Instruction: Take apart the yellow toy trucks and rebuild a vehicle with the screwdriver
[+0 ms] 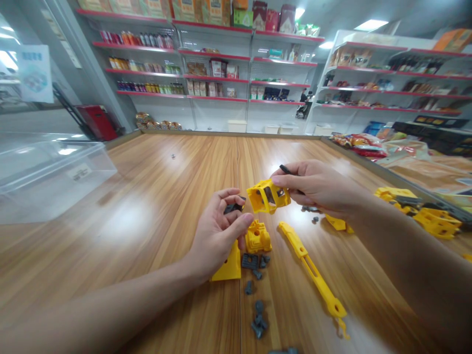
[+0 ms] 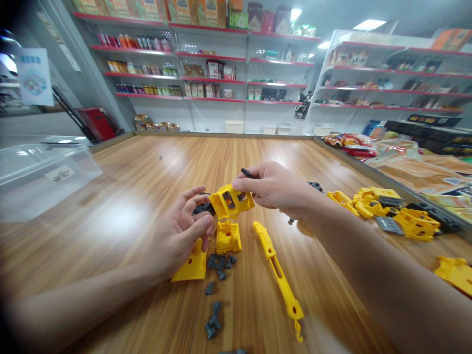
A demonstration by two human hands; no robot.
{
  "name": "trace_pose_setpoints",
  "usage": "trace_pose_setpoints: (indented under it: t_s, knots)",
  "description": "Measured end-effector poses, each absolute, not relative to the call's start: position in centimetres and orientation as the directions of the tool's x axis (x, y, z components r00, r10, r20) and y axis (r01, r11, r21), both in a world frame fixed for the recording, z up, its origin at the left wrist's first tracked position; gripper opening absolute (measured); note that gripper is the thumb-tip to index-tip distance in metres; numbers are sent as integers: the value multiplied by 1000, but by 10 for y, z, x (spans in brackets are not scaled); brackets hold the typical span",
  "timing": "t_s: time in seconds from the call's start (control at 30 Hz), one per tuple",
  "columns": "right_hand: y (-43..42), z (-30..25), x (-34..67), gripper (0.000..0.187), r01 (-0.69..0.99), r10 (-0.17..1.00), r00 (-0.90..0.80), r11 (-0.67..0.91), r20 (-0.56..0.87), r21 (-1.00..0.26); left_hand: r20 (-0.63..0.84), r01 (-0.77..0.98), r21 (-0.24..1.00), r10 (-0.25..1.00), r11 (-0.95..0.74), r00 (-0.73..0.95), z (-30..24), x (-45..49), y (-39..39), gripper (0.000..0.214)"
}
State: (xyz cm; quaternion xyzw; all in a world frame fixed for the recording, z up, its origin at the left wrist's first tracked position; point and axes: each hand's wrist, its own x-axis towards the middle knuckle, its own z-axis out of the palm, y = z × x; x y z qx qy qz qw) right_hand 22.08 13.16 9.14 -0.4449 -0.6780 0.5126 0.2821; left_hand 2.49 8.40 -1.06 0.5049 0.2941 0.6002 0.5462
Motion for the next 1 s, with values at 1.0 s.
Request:
trace_pose_setpoints:
  t_s: [1.0]
  knots:
    - [94, 51, 189, 17, 677, 678, -731, 707, -77, -205, 78, -285, 956, 996, -67, 30, -17, 24, 91, 28]
